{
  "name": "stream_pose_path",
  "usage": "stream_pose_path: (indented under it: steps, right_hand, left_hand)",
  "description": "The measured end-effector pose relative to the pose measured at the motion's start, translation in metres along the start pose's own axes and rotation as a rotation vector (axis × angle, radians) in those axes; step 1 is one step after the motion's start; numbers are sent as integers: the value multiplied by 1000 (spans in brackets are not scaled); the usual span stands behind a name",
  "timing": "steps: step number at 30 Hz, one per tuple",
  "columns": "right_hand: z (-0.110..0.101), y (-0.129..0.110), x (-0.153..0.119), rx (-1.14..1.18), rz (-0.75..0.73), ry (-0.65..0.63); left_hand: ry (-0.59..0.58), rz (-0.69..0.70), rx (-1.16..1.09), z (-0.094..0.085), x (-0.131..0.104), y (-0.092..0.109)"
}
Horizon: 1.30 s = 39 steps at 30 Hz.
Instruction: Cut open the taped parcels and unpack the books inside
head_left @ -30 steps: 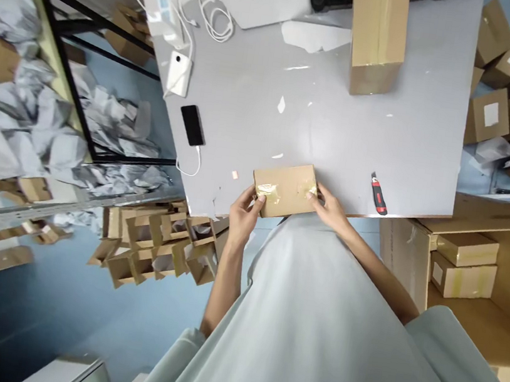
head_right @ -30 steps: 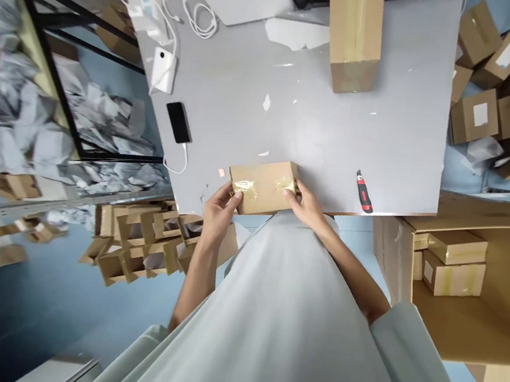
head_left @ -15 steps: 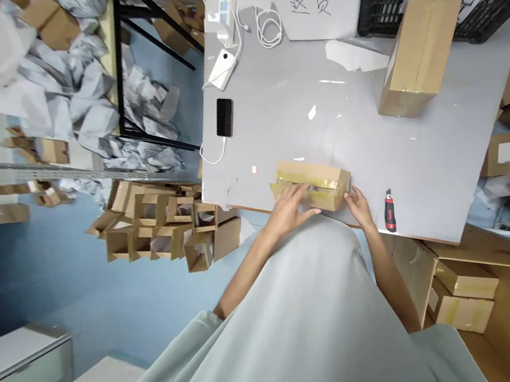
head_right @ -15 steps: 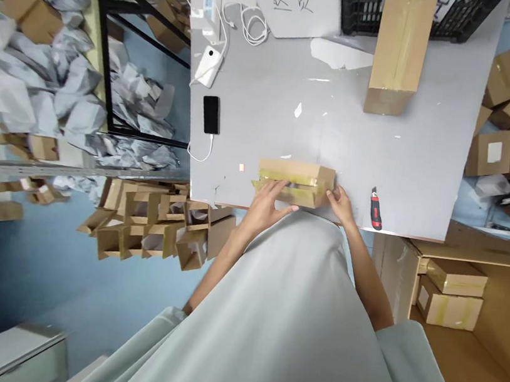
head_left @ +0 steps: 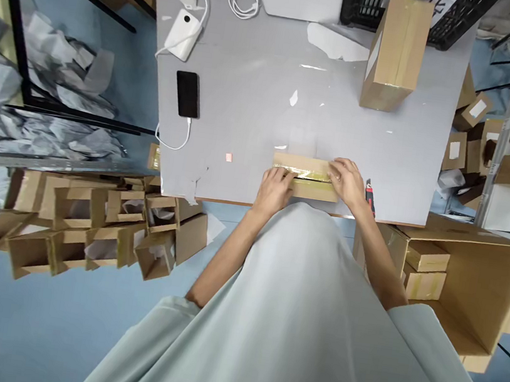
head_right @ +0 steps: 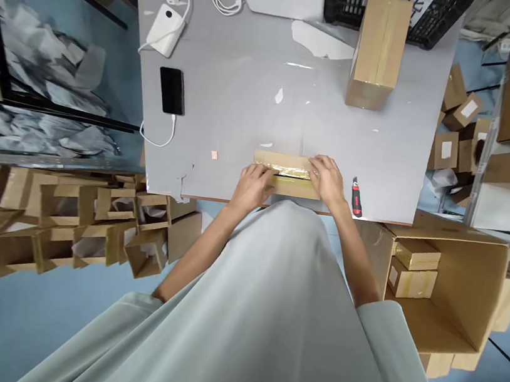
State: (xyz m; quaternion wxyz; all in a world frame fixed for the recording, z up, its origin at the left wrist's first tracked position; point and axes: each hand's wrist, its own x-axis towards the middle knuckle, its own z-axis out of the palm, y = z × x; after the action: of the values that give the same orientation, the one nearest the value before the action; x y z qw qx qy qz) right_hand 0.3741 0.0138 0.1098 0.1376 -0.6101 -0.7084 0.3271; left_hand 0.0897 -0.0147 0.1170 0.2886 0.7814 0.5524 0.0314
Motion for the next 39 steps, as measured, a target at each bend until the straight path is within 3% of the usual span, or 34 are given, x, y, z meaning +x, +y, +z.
stream_pose_path:
  steps: [4, 12, 19, 23, 26, 29, 34, 37, 39]
  right_hand:
    - [2, -10, 24, -173, -114, -183]
    - [-9, -16, 28, -335, -182, -303]
    - [-26, 1, 65, -230, -111, -172]
    - [-9, 13, 94, -281, -22, -28]
    - [8, 3, 101, -327, 38, -18]
    - [17, -19, 90, -395, -14, -115]
    - [20, -46, 49, -481, -199, -317]
    - [20, -52, 25, -506, -157, -402]
    - [17, -53, 10, -491, -109, -378]
  left_hand:
    - [27, 73, -5, -5, -11, 2]
    - [-60, 100, -133, 16, -49, -3]
    - [-63, 56, -264, 32, -47, -9]
    - [-112, 26, -173, 35, -33, -7]
    - [-148, 37, -97, 31, -24, -1]
    - [-158, 75, -8, 25, -16, 7]
    - [-200, 83, 116, 19, 6, 18]
    - [-236, 43, 183, 15, 13, 21]
    - [-219, 61, 193, 8, 9, 19]
